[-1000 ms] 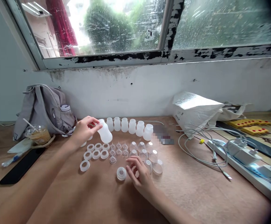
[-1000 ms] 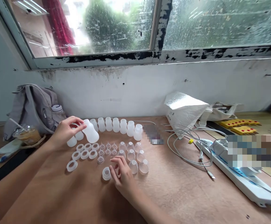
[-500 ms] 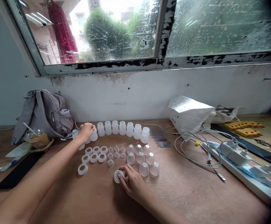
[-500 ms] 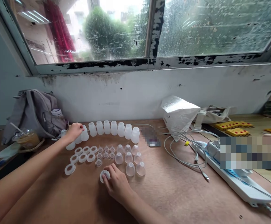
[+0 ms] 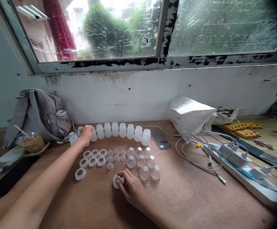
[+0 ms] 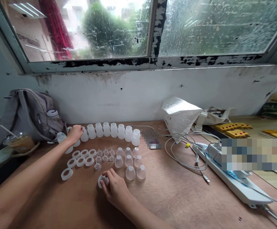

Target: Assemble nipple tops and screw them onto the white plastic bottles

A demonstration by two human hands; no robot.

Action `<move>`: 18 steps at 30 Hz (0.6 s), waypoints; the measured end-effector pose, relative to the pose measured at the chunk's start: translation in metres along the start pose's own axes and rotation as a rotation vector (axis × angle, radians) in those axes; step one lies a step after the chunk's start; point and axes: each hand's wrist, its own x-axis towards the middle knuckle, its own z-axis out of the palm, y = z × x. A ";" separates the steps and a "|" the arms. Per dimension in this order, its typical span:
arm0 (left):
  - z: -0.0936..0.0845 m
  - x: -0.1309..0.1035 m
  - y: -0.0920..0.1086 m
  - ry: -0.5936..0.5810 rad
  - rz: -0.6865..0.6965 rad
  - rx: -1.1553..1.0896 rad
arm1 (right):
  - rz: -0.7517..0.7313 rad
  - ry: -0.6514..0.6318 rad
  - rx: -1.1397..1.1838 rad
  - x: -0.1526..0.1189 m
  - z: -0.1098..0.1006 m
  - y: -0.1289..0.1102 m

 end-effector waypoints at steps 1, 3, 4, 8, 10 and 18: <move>0.000 0.000 0.001 -0.003 -0.001 0.002 | 0.001 -0.005 -0.003 0.000 0.000 0.000; -0.001 0.000 0.002 -0.011 -0.003 0.006 | 0.000 -0.011 -0.011 0.000 0.000 0.000; -0.002 0.000 0.002 -0.015 -0.003 0.008 | -0.001 -0.015 -0.016 0.000 0.001 0.001; -0.006 -0.001 0.003 -0.026 0.008 0.006 | 0.010 -0.025 -0.048 0.000 0.002 0.003; -0.010 -0.003 0.004 -0.015 0.023 -0.005 | 0.016 -0.026 -0.058 0.001 0.003 0.004; -0.012 -0.074 0.031 0.015 0.258 -0.125 | 0.035 0.072 -0.006 0.003 0.011 0.010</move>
